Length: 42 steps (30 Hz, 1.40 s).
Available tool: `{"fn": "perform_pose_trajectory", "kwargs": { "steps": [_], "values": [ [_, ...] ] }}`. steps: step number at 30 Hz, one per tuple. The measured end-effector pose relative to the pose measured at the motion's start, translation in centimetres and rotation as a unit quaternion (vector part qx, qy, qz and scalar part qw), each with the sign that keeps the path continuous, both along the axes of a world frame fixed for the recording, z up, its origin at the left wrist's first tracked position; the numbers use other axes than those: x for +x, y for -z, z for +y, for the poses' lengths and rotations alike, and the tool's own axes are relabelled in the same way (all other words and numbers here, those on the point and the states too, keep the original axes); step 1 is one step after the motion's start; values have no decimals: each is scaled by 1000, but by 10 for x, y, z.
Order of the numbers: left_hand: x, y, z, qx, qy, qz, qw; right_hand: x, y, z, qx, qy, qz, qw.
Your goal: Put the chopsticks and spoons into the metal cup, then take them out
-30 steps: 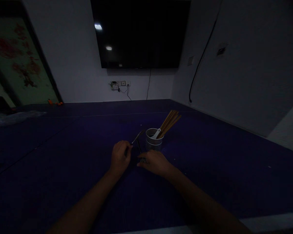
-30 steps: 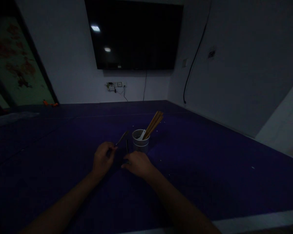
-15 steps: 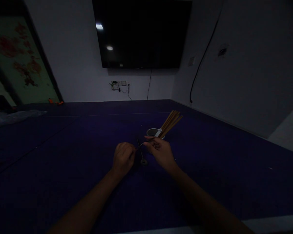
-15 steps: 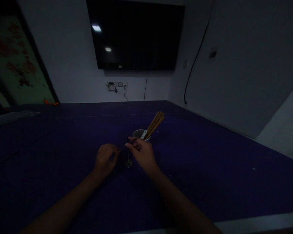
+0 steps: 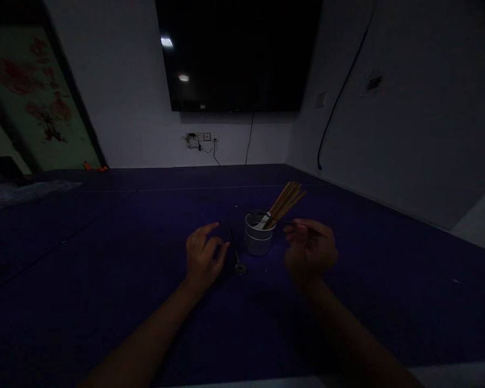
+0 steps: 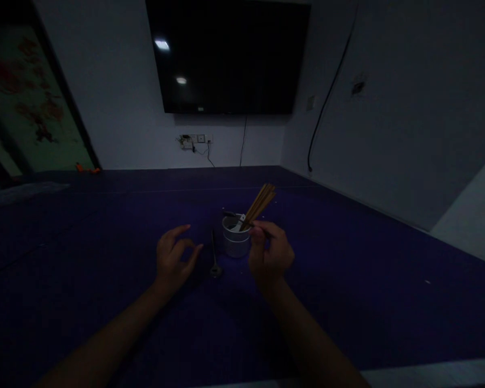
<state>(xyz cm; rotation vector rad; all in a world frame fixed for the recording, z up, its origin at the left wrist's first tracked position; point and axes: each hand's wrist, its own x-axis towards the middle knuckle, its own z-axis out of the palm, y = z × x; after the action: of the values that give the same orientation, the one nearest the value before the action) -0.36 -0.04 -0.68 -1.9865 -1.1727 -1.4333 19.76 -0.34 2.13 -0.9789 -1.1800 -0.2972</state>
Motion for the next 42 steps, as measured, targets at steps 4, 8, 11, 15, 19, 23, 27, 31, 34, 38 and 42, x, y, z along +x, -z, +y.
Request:
{"fn": "perform_pose_trajectory", "kwargs": {
  "steps": [4, 8, 11, 15, 19, 23, 27, 31, 34, 38, 42],
  "values": [
    [0, 3, 2, -26, 20, 22, 999, 6, -5, 6, 13, 34, -56, 998],
    [-1, 3, 3, -25, 32, 28, 999, 2, -12, 6, -10, 9, -95, 995],
    [-1, 2, 3, -29, 35, 27, 999, -1, -15, 5, -35, -16, -104, 994],
    [0, 2, 3, -23, 40, 25, 999, -1, -15, 6, -85, -32, -92, 992],
    [0, 3, 3, -21, 45, 25, 998, 0, -13, 10, -109, -48, -75, 990],
    [-1, 3, 3, -29, 47, 29, 998, -1, -11, 13, -129, -57, -62, 988],
    [-2, 3, 5, -8, 56, 35, 998, -2, -10, 15, -146, -60, -57, 986],
    [-1, 3, 6, 11, 57, 39, 998, -3, -12, 15, -165, -47, -50, 984],
    [-1, 3, 6, 11, 61, 40, 997, -4, -13, 15, -175, -37, -49, 983],
    [-1, 3, 6, 8, 67, 44, 997, -4, -13, 16, -181, -37, -39, 982],
    [-1, 3, 5, 4, 65, 49, 997, -3, -11, 17, -184, -34, -38, 982]
  ]
}}
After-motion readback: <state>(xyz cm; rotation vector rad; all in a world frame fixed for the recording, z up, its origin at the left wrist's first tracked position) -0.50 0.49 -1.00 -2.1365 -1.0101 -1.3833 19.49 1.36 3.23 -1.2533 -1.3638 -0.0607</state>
